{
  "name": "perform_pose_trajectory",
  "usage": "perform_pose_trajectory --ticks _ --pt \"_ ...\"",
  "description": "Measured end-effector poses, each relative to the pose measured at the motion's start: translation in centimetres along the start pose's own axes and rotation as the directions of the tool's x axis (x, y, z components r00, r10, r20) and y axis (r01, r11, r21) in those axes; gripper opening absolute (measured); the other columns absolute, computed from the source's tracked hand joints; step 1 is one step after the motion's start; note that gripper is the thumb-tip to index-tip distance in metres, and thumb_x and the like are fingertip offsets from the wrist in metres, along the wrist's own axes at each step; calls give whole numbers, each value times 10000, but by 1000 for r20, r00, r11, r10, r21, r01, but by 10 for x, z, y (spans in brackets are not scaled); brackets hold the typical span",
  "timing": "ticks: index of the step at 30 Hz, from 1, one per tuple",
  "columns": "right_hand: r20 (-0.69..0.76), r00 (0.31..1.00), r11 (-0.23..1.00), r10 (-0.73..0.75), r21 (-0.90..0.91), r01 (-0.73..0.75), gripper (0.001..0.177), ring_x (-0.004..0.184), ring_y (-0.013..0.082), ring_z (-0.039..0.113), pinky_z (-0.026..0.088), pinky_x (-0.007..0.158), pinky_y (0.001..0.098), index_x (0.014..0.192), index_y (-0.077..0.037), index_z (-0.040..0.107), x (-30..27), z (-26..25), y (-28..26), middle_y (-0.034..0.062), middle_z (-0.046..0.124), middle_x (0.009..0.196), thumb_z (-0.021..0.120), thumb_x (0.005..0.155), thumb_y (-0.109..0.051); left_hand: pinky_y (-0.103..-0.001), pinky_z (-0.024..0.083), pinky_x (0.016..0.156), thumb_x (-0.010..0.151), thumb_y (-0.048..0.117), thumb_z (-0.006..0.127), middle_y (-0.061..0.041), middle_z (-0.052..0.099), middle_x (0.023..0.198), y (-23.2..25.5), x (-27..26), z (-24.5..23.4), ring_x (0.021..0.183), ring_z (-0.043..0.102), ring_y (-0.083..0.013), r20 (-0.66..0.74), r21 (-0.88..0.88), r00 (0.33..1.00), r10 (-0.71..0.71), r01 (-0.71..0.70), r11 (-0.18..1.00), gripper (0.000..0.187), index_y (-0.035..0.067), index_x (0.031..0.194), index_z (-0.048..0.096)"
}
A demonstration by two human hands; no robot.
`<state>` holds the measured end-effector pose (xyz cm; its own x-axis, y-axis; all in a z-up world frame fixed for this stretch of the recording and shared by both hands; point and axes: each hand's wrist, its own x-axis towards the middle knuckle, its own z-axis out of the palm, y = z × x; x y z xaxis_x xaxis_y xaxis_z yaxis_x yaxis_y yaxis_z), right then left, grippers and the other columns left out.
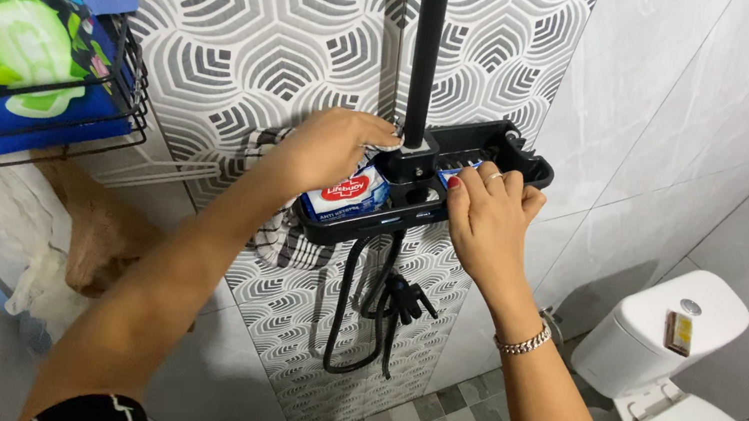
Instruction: The person wipes a black wall-mounted shower shelf with a checkered cloth, removing and repositioning items such as a soap dish, brush, and packaged goods. The person also wipes the shower hose and surrounding wall area.
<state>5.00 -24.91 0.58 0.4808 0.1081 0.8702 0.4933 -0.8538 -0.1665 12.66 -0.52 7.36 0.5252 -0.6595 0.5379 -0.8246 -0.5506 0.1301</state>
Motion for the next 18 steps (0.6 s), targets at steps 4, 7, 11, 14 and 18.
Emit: perform_pose_trajectory --ticks 4,7,11,14,18 --pt "32 999 1000 16 5 -16 159 935 234 470 280 908 437 952 -116 638 -2 -3 -1 39 554 956 545 1039 -210 -432 506 957 790 -96 522 -135 726 1179 8 7 7 1075 669 -359 -49 115 998 -30 35 993 405 42 1080 768" --pt "-31 999 1000 -28 11 28 154 948 240 465 277 892 427 979 -107 637 -2 -1 -1 41 564 999 548 1042 -216 -457 499 938 810 -81 552 -166 718 1085 7 21 11 1019 663 -378 -8 247 1000 -19 20 969 325 19 1031 769" --pt "4 1000 1000 1 6 -1 149 944 240 464 286 904 427 967 -117 640 -4 -2 -2 38 551 965 548 1048 -202 -455 504 933 792 -64 578 -154 706 988 21 15 11 971 656 -370 -36 346 999 9 4 938 286 23 990 766" --pt "-15 1000 1000 0 -6 0 147 952 242 469 289 905 426 958 -112 634 -2 -2 -2 39 560 978 558 1041 -208 -428 512 917 778 -69 568 -145 703 1040 41 3 9 989 651 -358 -58 391 998 25 0 920 331 12 1040 753" --pt "-23 1000 1000 -8 -10 7 138 952 239 472 288 900 430 984 -109 648 0 -1 -3 41 569 993 560 1034 -203 -435 522 892 851 -7 599 -137 698 1012 58 -3 8 1000 664 -343 -110 308 994 23 12 951 217 9 1011 744"
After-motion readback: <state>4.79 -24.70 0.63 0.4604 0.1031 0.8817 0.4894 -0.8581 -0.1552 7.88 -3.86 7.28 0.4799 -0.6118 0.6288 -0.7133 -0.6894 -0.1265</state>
